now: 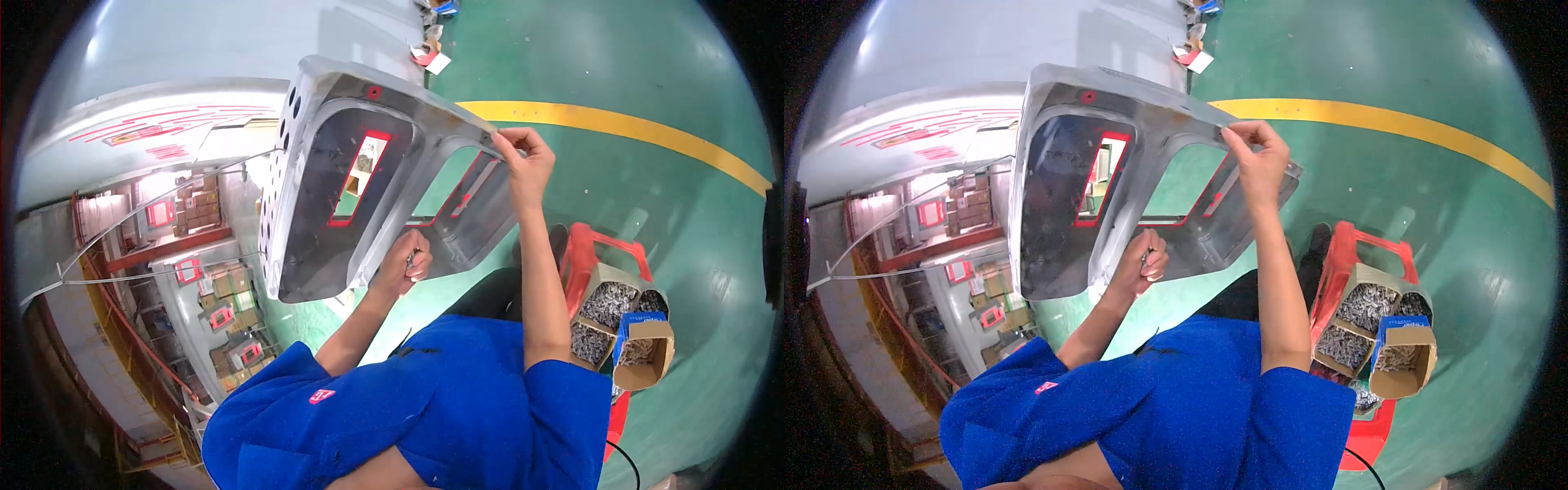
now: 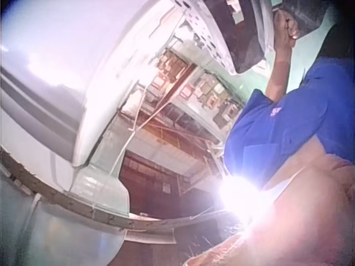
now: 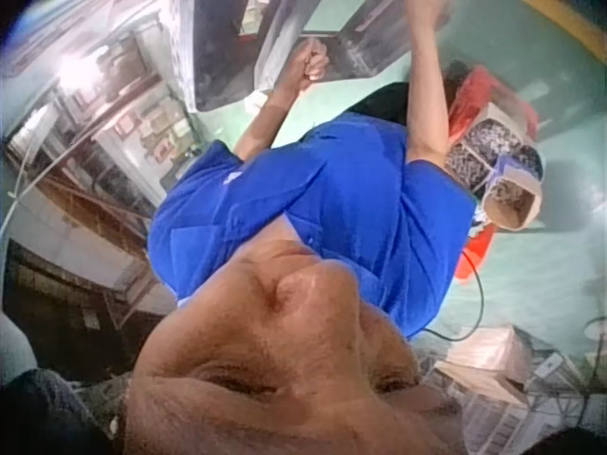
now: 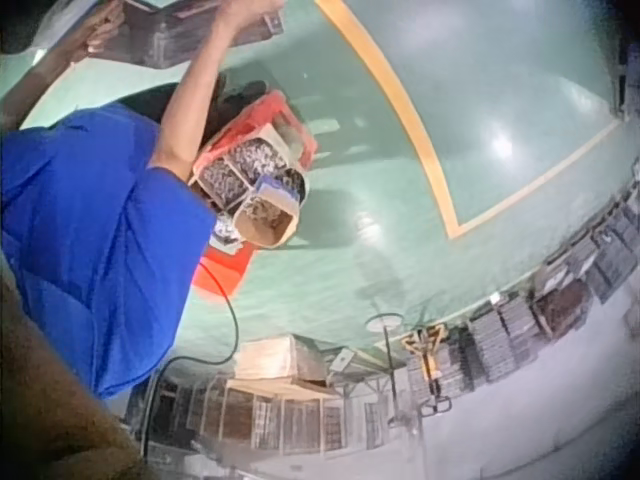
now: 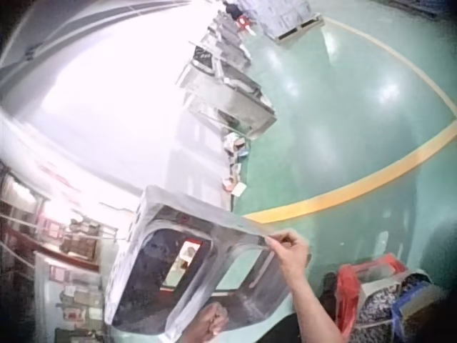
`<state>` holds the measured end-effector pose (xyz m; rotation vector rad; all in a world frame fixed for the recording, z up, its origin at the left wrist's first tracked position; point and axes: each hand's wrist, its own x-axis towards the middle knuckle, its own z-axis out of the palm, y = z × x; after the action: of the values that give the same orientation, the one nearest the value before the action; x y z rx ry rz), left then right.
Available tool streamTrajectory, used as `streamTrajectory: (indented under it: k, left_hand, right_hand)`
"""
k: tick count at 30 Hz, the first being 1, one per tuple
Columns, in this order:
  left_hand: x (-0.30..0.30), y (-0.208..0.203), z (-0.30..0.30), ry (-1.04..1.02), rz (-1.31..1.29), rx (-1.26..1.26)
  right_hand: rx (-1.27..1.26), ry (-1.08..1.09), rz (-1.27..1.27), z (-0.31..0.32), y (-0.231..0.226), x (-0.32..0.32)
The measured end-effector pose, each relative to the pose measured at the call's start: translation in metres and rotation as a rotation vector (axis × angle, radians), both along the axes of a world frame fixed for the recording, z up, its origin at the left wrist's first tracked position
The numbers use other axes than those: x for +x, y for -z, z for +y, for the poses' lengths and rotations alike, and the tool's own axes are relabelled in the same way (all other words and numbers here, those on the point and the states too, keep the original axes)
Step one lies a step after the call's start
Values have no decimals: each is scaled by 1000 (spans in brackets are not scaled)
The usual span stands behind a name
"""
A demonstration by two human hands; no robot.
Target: The person is manually inserting small screws into pre-drilled holes in various metal casing parts.
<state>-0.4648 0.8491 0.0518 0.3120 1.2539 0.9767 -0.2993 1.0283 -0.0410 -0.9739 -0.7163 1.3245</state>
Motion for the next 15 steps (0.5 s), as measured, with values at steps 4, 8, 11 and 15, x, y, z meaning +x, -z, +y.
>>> streamTrajectory:
  k: [4, 8, 11, 15]
  left_hand:
    - [-2, 0, 6, -25, 12, -35]
    - [-8, 6, 9, -4, -13, -12]
    - [-8, 9, 7, 6, -34, 4]
    - [-8, 5, 9, 27, -73, 16]
  right_hand:
    - [-81, -59, -83, -6, 29, -2]
    - [-55, -70, -58, -3, 33, -13]
    - [-40, -78, -51, 4, 28, -16]
    - [1, -100, -172, 15, 21, -17]
